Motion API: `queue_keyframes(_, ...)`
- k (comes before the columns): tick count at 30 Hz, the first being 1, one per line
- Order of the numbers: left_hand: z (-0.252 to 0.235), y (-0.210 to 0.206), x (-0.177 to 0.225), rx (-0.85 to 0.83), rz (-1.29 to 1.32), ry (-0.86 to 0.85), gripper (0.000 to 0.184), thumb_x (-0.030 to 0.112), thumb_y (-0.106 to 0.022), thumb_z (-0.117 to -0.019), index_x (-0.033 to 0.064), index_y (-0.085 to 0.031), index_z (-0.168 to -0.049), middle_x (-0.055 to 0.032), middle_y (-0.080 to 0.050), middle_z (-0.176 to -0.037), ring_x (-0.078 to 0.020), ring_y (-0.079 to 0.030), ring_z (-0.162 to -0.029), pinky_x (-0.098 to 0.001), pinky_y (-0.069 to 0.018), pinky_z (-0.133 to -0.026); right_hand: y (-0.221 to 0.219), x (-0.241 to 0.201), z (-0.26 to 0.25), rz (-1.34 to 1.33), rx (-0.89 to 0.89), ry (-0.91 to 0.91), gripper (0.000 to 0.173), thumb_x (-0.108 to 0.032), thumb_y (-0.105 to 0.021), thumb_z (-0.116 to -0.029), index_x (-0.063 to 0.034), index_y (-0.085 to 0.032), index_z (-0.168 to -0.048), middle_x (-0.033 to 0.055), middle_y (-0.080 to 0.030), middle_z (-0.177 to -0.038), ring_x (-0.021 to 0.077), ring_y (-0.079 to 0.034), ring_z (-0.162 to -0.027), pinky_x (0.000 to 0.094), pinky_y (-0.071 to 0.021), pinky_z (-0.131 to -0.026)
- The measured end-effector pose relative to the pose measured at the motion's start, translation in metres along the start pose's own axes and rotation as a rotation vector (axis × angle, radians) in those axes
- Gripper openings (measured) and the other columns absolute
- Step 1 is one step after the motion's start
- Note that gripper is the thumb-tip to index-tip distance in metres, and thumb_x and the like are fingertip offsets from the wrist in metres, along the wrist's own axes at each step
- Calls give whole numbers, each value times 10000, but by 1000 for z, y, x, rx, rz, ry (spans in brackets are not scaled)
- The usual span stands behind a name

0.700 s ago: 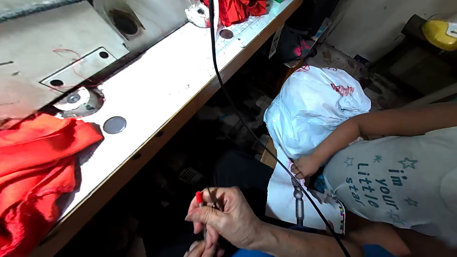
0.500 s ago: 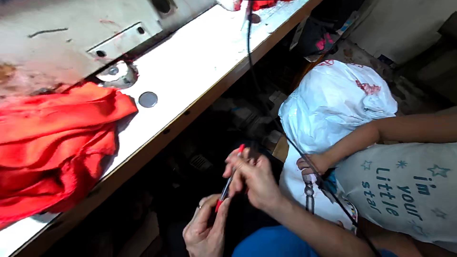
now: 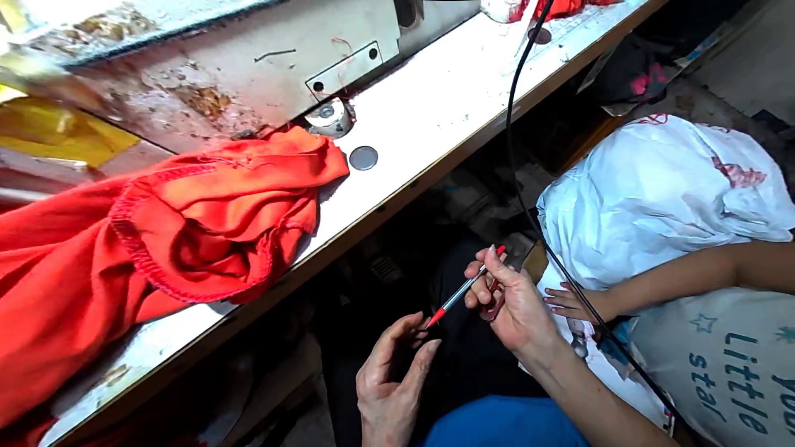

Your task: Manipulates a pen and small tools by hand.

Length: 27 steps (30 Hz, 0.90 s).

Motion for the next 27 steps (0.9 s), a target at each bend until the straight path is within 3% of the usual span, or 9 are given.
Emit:
queue_keyframes(4,-8,-7,6,-27,35,-20,259,123,-713,-936,1,-689,-1163,-32,-755,-1045,-107,-723,-925,-254,-605,-859,1,1,-2,-38,20,-34,293,-221,-420,-1113,-15,-612,-1032,66,-634,-624,124,-621,-462,258,-574,-476)
queue_keyframes(7,-17,-19,15,-72,48,-82,305,137,-714,-947,81,-684,-1246,16,-748,-1082,-92,-717,-942,-256,-606,-865,4,4,-4,-74,-6,-124,297,-235,-421,-1112,-34,-614,-1009,48,-645,-653,85,-577,-443,211,-532,-451)
queue_keyframes(10,-24,-32,20,-137,54,-185,218,163,-673,-989,139,-751,-1191,17,-744,-1103,-93,-717,-941,-249,-616,-837,5,10,-5,-94,-62,-225,269,-232,-444,-1103,-44,-612,-1010,33,-646,-697,39,-508,-420,161,-465,-417)
queue_keyframes(14,-27,-48,27,-241,74,-262,210,179,-640,-1014,188,-759,-1187,20,-728,-1128,-90,-705,-989,-231,-603,-859,4,14,-5,-44,-176,-269,313,-256,-445,-1101,-56,-643,-963,11,-638,-656,12,-461,-392,136,-403,-383)
queue_keyframes(17,-28,-49,36,-308,62,-253,253,134,-559,-1051,180,-722,-1239,9,-741,-1100,-95,-726,-924,-247,-620,-814,2,17,-6,-13,-220,-252,465,-429,-339,-1115,-83,-622,-988,7,-658,-686,11,-482,-423,140,-406,-408)
queue_keyframes(19,-29,-50,45,-336,40,-260,272,130,-513,-1071,197,-694,-1262,37,-744,-1103,-74,-725,-947,-244,-611,-848,2,19,-8,-25,-207,-247,533,-488,-266,-1111,-86,-600,-1003,-1,-619,-682,16,-471,-444,144,-407,-433)
queue_keyframes(22,-27,-53,55,-351,54,-316,282,85,-501,-1068,154,-701,-1253,34,-742,-1155,-72,-704,-1067,-262,-575,-957,4,22,-10,-21,-205,-244,564,-480,-200,-1117,-76,-585,-1036,-2,-634,-674,20,-507,-460,156,-441,-461)
queue_keyframes(24,-22,-57,60,-344,45,-343,244,63,-535,-1051,116,-716,-1204,12,-749,-1141,-77,-697,-1091,-272,-563,-978,5,24,-9,1,-242,-242,543,-454,-179,-1125,-70,-562,-1092,-1,-642,-718,15,-516,-482,153,-452,-482)
queue_keyframes(27,-14,-66,68,-336,30,-405,221,36,-566,-1029,100,-712,-1181,4,-738,-1145,-63,-674,-1115,-257,-545,-991,4,26,-8,-24,-268,-254,541,-433,-163,-1128,-73,-563,-1075,-7,-645,-687,20,-529,-455,163,-474,-455)
Point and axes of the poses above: each hand's wrist, its own z-axis away from the middle knuckle, its own y-axis out of the back of the hand, x = y × z, the point moved 7 cm from there along -z, towards the middle knuckle
